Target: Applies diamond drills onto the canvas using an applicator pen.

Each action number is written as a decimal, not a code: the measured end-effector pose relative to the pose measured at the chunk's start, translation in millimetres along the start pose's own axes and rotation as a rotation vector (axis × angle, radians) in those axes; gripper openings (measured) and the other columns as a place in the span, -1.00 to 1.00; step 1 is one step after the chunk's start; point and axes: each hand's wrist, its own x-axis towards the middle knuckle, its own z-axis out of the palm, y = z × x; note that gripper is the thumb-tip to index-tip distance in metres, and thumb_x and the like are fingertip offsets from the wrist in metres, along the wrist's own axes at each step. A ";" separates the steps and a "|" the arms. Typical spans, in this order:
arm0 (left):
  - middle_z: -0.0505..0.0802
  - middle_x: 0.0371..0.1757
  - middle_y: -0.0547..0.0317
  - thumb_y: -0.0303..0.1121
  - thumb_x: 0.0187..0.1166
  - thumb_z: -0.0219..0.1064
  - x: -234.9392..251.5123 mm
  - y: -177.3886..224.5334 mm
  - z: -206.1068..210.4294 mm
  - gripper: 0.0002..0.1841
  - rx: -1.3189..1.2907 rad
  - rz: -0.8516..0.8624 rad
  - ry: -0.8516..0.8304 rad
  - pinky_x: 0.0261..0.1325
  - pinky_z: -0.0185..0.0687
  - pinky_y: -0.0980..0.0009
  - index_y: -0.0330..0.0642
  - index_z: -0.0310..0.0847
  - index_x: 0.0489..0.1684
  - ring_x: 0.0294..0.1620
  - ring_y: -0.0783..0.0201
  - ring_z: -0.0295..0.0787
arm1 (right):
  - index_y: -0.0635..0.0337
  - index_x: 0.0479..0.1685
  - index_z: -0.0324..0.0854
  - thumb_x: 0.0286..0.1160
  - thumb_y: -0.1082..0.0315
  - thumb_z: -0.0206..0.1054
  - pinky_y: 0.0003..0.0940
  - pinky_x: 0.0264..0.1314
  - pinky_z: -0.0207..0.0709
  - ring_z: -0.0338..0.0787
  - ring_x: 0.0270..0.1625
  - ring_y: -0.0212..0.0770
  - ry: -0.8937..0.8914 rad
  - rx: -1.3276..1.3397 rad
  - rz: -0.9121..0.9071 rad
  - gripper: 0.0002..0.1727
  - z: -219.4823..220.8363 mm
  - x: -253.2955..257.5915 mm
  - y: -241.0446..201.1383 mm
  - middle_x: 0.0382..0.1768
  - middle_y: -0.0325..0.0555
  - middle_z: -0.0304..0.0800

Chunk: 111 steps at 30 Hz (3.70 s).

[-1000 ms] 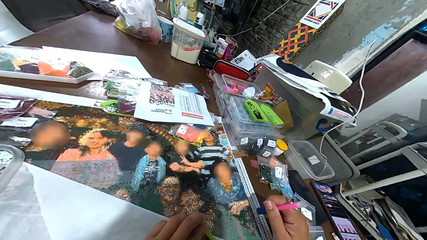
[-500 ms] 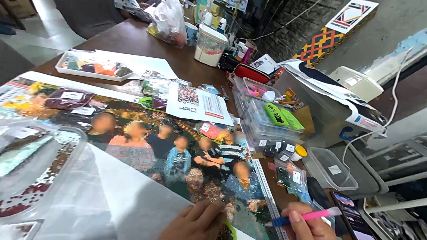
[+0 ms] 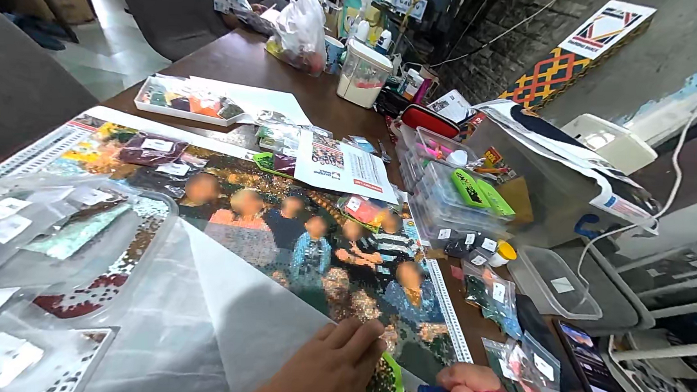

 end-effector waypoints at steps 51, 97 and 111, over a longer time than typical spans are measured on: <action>0.61 0.55 -0.26 0.35 0.12 0.55 2.1 2.6 -1.4 0.05 0.020 -0.021 -0.019 0.33 0.54 -0.10 -0.44 0.54 0.46 0.48 -0.24 0.58 | -0.19 -0.05 0.64 0.81 0.01 0.08 -0.73 -0.33 0.62 0.72 -0.33 -0.71 0.084 0.069 0.194 -0.75 -25.3 9.8 -4.5 -0.25 -0.59 0.81; 0.58 0.57 -0.30 0.39 0.15 0.51 0.9 1.2 -5.2 0.09 0.021 -0.031 -0.070 0.32 0.53 -0.11 -0.44 0.50 0.52 0.48 -0.29 0.57 | 0.01 -0.21 0.59 0.82 0.10 0.13 -0.81 -0.42 0.49 0.57 -0.47 -0.77 0.146 -0.103 0.151 -0.73 -50.1 -6.7 46.1 -0.45 -0.52 0.67; 0.59 0.57 -0.30 0.38 0.13 0.52 0.6 0.5 -3.9 0.09 0.026 -0.026 -0.064 0.28 0.55 -0.11 -0.44 0.50 0.51 0.45 -0.29 0.58 | 0.04 -0.19 0.58 0.82 0.10 0.13 -0.81 -0.39 0.51 0.60 -0.45 -0.76 0.126 -0.146 0.137 -0.72 -49.3 -6.5 44.5 -0.45 -0.48 0.68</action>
